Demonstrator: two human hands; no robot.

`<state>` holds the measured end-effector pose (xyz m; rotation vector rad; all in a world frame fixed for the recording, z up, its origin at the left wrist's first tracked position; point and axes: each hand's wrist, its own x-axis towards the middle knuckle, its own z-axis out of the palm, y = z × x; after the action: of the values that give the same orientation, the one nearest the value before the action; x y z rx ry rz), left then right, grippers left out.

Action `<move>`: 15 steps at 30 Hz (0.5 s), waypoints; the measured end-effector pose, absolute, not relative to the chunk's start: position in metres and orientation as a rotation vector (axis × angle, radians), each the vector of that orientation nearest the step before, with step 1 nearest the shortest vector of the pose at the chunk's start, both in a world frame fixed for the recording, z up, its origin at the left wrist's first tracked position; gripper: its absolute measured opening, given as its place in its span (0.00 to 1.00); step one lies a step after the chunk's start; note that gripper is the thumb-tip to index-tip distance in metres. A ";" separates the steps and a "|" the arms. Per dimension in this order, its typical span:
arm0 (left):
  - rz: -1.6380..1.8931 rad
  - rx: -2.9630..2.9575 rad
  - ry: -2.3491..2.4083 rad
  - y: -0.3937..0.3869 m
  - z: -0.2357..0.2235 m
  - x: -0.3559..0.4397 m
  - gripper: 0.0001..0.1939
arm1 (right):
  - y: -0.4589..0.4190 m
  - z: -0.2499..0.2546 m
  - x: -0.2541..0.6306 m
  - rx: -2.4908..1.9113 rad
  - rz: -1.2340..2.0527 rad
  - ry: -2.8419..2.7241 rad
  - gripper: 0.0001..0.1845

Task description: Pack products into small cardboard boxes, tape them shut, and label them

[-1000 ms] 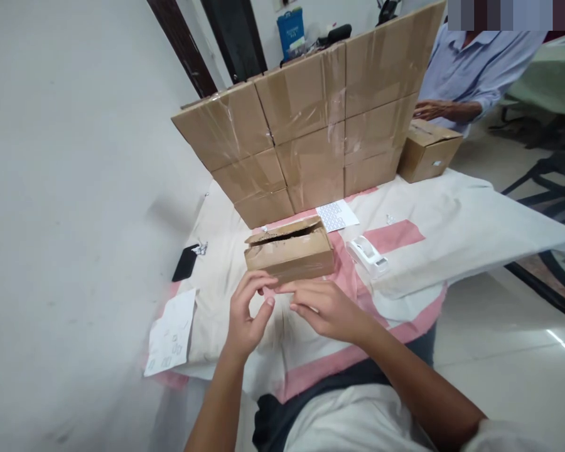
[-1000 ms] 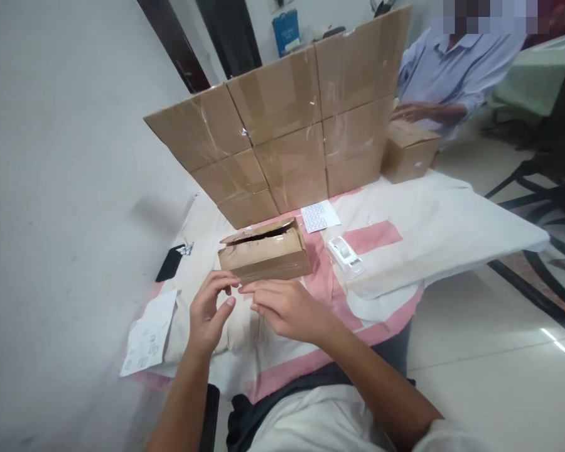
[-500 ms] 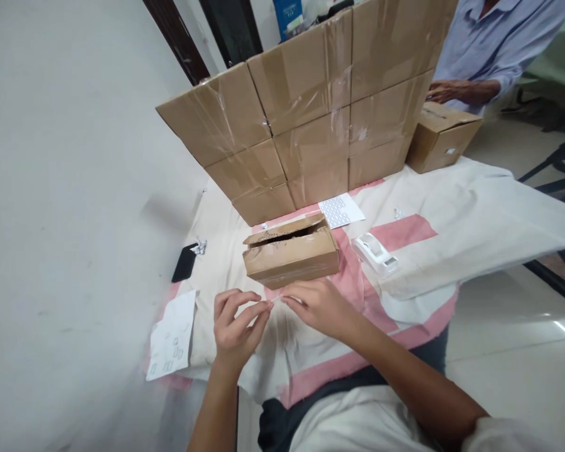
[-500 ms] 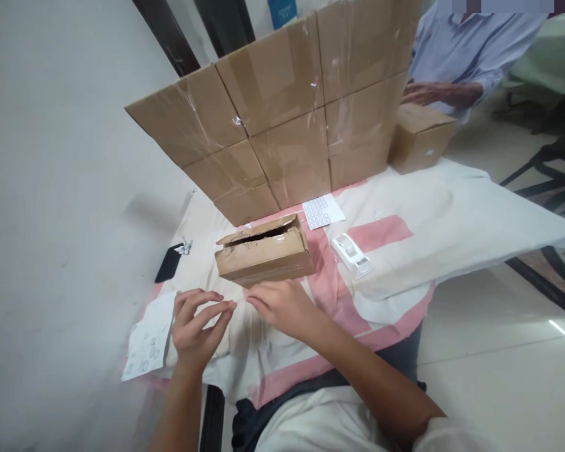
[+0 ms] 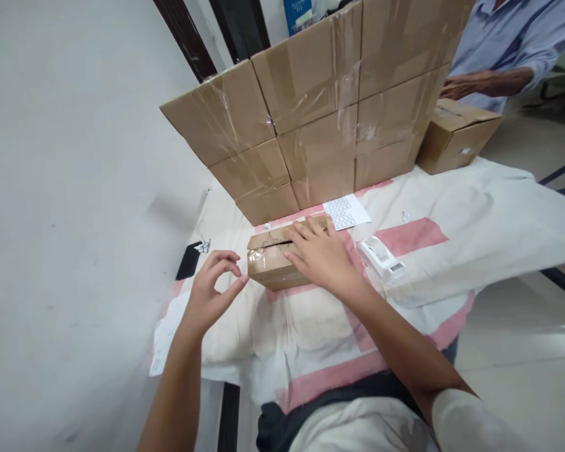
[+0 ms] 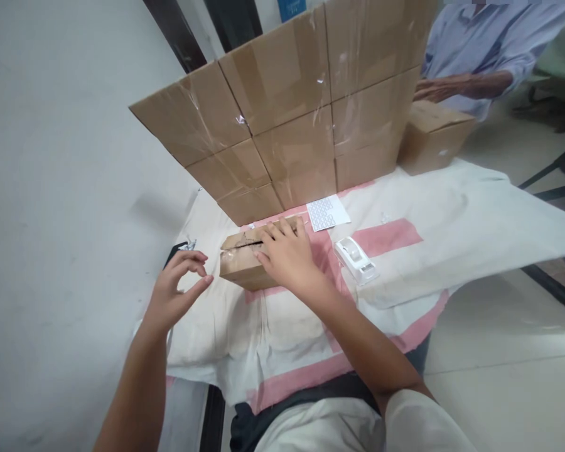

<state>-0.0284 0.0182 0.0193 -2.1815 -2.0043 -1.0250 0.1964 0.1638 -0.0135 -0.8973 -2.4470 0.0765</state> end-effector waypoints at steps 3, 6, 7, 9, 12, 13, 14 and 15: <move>-0.806 -2.358 -2.200 0.038 0.033 -0.044 0.12 | 0.167 -0.024 0.188 -0.918 0.078 -2.496 0.25; -0.686 -2.435 -2.290 0.058 0.041 -0.056 0.15 | 0.166 -0.029 0.187 -0.909 0.060 -2.470 0.26; -0.666 -2.436 -2.317 0.064 0.043 -0.058 0.15 | 0.166 -0.030 0.188 -0.907 0.060 -2.467 0.26; -0.605 -2.433 -2.384 0.076 0.046 -0.062 0.17 | 0.167 -0.030 0.189 -0.898 0.065 -2.461 0.25; -0.505 -2.467 -2.447 0.090 0.049 -0.063 0.20 | 0.169 -0.031 0.190 -0.869 0.083 -2.439 0.24; -0.483 -2.484 -2.447 0.094 0.049 -0.063 0.20 | 0.169 -0.032 0.190 -0.857 0.090 -2.430 0.24; -0.459 -2.492 -2.449 0.097 0.048 -0.063 0.20 | 0.170 -0.033 0.190 -0.848 0.097 -2.419 0.24; -0.430 -2.491 -2.454 0.100 0.047 -0.062 0.20 | 0.170 -0.034 0.190 -0.839 0.103 -2.407 0.23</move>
<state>-0.0622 0.0998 0.0472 -2.4905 -2.4544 -0.4297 0.1904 0.1698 -0.0335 -0.8392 -2.4066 0.1030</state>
